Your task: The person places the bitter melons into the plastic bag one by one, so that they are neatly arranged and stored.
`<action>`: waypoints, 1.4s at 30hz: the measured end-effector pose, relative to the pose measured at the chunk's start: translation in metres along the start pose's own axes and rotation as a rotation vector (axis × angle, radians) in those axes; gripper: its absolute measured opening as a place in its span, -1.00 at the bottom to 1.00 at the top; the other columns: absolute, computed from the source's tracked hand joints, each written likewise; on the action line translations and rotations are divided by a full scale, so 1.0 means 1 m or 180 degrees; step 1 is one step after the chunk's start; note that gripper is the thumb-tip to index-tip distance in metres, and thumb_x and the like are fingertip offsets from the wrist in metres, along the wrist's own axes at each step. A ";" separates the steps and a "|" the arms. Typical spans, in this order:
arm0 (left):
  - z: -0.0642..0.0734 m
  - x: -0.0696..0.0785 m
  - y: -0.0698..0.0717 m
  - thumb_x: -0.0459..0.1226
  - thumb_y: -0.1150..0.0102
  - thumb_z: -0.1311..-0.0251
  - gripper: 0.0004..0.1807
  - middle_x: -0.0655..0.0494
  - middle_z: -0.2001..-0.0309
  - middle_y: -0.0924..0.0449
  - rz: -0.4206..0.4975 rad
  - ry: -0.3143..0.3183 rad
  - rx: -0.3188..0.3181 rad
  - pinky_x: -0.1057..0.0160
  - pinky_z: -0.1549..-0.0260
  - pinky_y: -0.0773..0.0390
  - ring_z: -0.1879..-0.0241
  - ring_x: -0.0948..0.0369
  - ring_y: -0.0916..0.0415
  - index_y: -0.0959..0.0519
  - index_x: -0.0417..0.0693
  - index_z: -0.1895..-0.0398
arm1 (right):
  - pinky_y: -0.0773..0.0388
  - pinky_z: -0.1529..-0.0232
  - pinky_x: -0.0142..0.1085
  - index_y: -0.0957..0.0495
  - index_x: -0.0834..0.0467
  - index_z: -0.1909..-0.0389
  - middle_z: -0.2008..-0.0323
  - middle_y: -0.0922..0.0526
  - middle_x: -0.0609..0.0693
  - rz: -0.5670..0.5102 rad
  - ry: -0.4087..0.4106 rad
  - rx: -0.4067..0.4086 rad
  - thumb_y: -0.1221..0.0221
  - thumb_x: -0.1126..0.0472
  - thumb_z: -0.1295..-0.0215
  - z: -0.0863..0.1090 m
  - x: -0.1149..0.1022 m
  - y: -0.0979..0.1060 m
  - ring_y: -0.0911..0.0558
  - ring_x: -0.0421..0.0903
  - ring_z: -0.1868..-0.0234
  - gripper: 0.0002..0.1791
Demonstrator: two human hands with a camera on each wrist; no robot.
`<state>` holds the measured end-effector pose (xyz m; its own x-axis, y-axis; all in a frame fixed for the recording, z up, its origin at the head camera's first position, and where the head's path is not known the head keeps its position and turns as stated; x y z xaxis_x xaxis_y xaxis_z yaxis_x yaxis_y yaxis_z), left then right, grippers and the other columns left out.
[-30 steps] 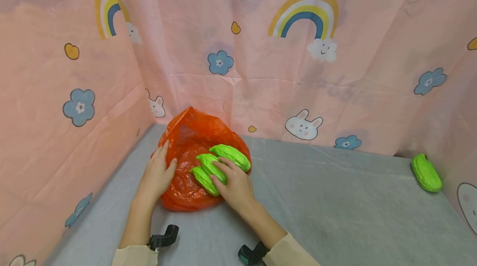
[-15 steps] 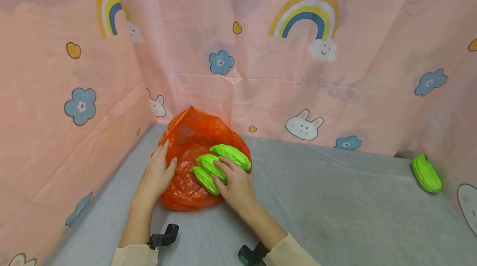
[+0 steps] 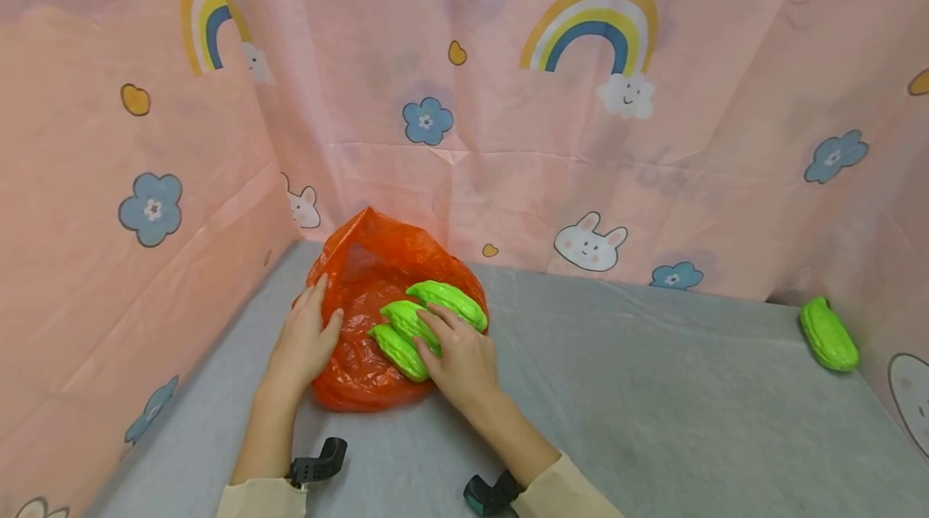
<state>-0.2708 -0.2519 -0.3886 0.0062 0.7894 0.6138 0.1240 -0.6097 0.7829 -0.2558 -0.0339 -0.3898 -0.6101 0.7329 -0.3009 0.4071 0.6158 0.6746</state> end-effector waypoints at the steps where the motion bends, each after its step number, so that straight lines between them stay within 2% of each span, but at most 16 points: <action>1: 0.000 0.000 0.000 -0.21 0.07 -0.50 -0.25 -0.38 -0.56 -0.02 0.0000 0.0004 -0.0001 -0.33 -0.48 -0.09 -0.54 -0.29 -0.02 0.07 -0.22 -0.63 | -0.25 0.69 -0.52 -0.70 0.00 -0.10 -0.07 -0.75 -0.07 -0.0003 0.0005 -0.0003 -0.42 0.09 -0.20 0.000 0.000 0.000 -0.76 -0.19 0.37 -0.58; 7: 0.000 -0.001 0.001 -0.22 0.07 -0.49 -0.26 -0.40 -0.55 -0.03 -0.0002 -0.0016 0.0027 -0.33 -0.47 -0.09 -0.53 -0.31 -0.03 0.06 -0.24 -0.62 | -0.46 0.63 -0.43 -0.71 0.00 -0.09 -0.07 -0.75 -0.07 -0.0077 -0.0015 -0.0001 -0.44 0.10 -0.18 -0.002 0.000 0.002 -0.79 -0.15 0.23 -0.57; 10: 0.000 -0.001 0.002 -0.22 0.08 -0.49 -0.26 -0.40 -0.55 -0.03 -0.0004 -0.0030 0.0045 -0.32 -0.48 -0.08 -0.54 -0.30 -0.03 0.06 -0.25 -0.62 | -0.64 0.47 -0.31 -0.70 0.03 -0.09 -0.06 -0.76 -0.05 -0.0277 -0.0077 0.0013 -0.44 0.13 -0.17 -0.005 0.000 0.006 -0.80 -0.11 0.14 -0.58; 13: -0.001 -0.001 0.002 -0.22 0.07 -0.49 -0.26 -0.39 -0.56 -0.02 -0.0003 -0.0038 0.0054 -0.32 -0.48 -0.08 -0.54 -0.30 -0.02 0.06 -0.24 -0.62 | -0.72 0.30 -0.22 -0.70 0.05 -0.10 -0.06 -0.75 -0.01 -0.0450 -0.0151 0.0009 -0.43 0.16 -0.19 -0.008 0.001 0.011 -0.79 -0.06 0.06 -0.58; 16: -0.001 0.000 0.002 -0.22 0.07 -0.49 -0.25 -0.39 -0.56 -0.01 -0.0007 -0.0041 0.0055 -0.32 -0.48 -0.07 -0.54 -0.30 -0.02 0.06 -0.24 -0.62 | -0.74 0.22 -0.17 -0.69 0.06 -0.12 -0.07 -0.75 0.01 -0.0542 -0.0216 -0.0038 -0.42 0.17 -0.20 -0.010 0.003 0.014 -0.77 -0.03 0.00 -0.57; 20: -0.001 0.000 0.002 -0.21 0.07 -0.49 -0.26 -0.38 -0.56 -0.02 -0.0015 -0.0034 0.0053 -0.32 -0.48 -0.08 -0.54 -0.29 -0.03 0.06 -0.24 -0.62 | -0.73 0.28 -0.16 -0.68 0.09 -0.13 -0.09 -0.74 0.02 -0.0632 -0.0245 -0.0088 -0.41 0.17 -0.21 -0.013 0.006 0.017 -0.76 0.00 -0.03 -0.56; 23: -0.001 0.001 0.001 -0.21 0.07 -0.49 -0.26 -0.38 -0.56 -0.02 -0.0026 -0.0024 0.0037 -0.33 -0.47 -0.09 -0.54 -0.30 -0.03 0.06 -0.23 -0.62 | -0.74 0.19 -0.14 -0.68 0.10 -0.13 -0.10 -0.73 0.04 -0.0727 -0.0308 -0.0127 -0.41 0.16 -0.21 -0.015 0.010 0.019 -0.74 0.01 -0.06 -0.57; 28: -0.001 0.002 0.000 -0.21 0.07 -0.49 -0.26 -0.37 -0.56 -0.02 -0.0031 -0.0032 0.0009 -0.34 -0.47 -0.09 -0.54 -0.30 -0.02 0.06 -0.22 -0.62 | -0.69 -0.09 -0.08 -0.67 0.11 -0.14 -0.12 -0.71 0.04 -0.0864 -0.0470 -0.0211 -0.39 0.14 -0.24 -0.017 0.019 0.022 -0.71 0.02 -0.12 -0.56; 33: 0.000 0.004 -0.002 -0.21 0.07 -0.49 -0.26 -0.37 -0.55 -0.04 -0.0033 -0.0057 0.0020 -0.33 -0.47 -0.10 -0.53 -0.30 -0.03 0.05 -0.23 -0.62 | -0.68 -0.10 -0.09 -0.65 0.12 -0.17 -0.13 -0.70 0.03 -0.0905 -0.0491 -0.0262 -0.38 0.14 -0.26 -0.018 0.025 0.029 -0.71 0.02 -0.11 -0.55; 40: 0.000 0.002 -0.003 -0.21 0.08 -0.49 -0.24 -0.38 -0.56 -0.01 -0.0008 -0.0001 -0.0021 -0.36 -0.45 -0.10 -0.53 -0.32 -0.02 0.09 -0.19 -0.63 | -0.73 0.12 -0.09 -0.63 0.12 -0.20 -0.16 -0.69 0.07 -0.1029 -0.0572 -0.0292 -0.36 0.13 -0.29 -0.018 0.039 0.044 -0.72 0.05 -0.06 -0.54; 42: 0.000 0.001 -0.002 -0.20 0.09 -0.49 -0.24 -0.38 -0.57 0.00 -0.0001 0.0020 -0.0020 -0.37 -0.45 -0.10 -0.53 -0.33 -0.01 0.10 -0.18 -0.64 | -0.74 0.12 -0.08 -0.63 0.12 -0.20 -0.17 -0.69 0.08 -0.1033 -0.0583 -0.0266 -0.36 0.13 -0.29 -0.018 0.044 0.050 -0.71 0.05 -0.09 -0.54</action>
<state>-0.2709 -0.2495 -0.3894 0.0000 0.7891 0.6143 0.1178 -0.6100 0.7836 -0.2747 0.0237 -0.3575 -0.5636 0.5480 -0.6181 0.1512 0.8041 0.5750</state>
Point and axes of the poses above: each hand's wrist, its own z-axis away from the middle knuckle, its own y-axis out of the back of the hand, x = y × z, the point moved 8 cm from there along -z, towards the middle knuckle
